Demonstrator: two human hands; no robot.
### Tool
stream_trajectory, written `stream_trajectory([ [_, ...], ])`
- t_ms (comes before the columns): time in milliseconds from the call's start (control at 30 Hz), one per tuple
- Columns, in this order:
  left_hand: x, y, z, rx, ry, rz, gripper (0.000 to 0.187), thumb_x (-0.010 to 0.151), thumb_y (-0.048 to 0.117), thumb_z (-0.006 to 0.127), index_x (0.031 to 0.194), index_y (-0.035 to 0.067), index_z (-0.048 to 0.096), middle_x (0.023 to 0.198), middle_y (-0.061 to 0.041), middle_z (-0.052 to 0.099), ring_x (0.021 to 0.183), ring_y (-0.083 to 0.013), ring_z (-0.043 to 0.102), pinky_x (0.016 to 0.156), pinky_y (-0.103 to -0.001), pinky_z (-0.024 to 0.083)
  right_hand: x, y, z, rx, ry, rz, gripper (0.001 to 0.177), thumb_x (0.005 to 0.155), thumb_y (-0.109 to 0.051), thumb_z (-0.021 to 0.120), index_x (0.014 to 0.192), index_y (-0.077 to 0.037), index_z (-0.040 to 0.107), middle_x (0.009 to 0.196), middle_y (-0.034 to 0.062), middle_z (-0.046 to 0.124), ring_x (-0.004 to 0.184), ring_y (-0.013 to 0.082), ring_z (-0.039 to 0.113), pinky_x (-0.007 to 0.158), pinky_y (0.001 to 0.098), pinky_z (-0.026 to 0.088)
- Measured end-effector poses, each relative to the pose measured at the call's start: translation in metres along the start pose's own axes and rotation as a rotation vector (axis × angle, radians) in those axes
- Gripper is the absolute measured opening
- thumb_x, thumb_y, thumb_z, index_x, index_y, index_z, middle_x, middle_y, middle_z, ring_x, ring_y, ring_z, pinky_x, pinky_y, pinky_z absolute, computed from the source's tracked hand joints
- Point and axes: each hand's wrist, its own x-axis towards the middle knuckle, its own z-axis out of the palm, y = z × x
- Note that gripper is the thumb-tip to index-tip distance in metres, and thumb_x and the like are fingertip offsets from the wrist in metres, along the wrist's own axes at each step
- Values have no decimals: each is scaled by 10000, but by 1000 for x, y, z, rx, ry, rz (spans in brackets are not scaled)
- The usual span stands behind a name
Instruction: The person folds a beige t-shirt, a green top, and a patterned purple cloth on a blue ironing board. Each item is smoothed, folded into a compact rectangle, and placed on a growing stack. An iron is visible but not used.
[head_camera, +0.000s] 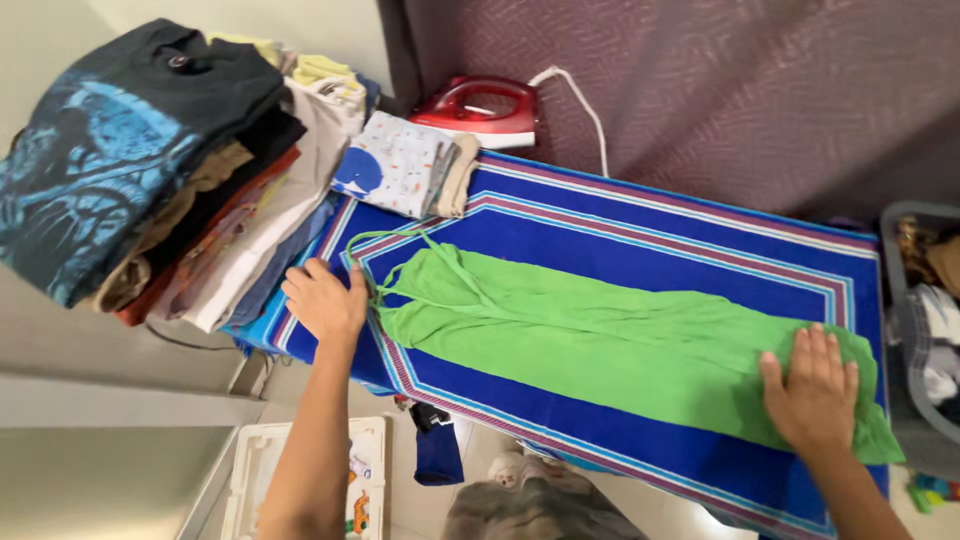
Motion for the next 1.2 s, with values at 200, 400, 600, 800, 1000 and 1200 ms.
stream_trajectory([
  [200,13,14,0,-44,-248,-128,689,717,485,883,1159,37,603,1168,-234,695,1094,-413,685,915,-505,551,9,11,22,43,-13,23,654,1036,-423,469,1509,30,494,1637,255,402,1544,430,311,1240,634,176],
  [400,33,16,48,-273,-126,70,446,637,91,824,1032,36,624,1004,-230,728,986,-424,709,864,-473,565,5,7,29,17,69,6,606,1035,-380,483,1509,-5,526,1628,225,460,1536,419,370,1247,627,228],
  [600,48,-18,76,-502,209,8,327,638,20,826,908,27,641,868,-176,718,841,-357,727,788,-450,582,1,-2,21,-2,95,-18,575,1056,-375,468,1503,-20,533,1620,200,478,1524,397,399,1254,606,256],
  [800,86,-57,98,-1456,270,-480,356,774,-189,617,1081,-74,479,975,-195,644,811,-291,750,736,-432,641,0,-10,17,-15,112,-20,563,1068,-370,451,1509,-29,528,1624,190,475,1531,387,394,1264,593,251],
  [1000,110,-75,88,-1788,211,-582,318,857,-201,594,1140,-106,487,1049,-234,641,894,-332,747,807,-456,639,-1,-9,18,-1,96,-12,580,1068,-387,429,1509,-22,524,1626,186,462,1534,384,372,1261,585,226],
  [1200,63,-17,39,-1814,23,-231,220,930,-106,625,1132,-30,581,1049,-178,672,880,-241,738,832,-406,633,-2,-6,23,7,114,4,584,1073,-405,417,1509,-31,526,1630,172,458,1539,363,371,1272,573,221],
])
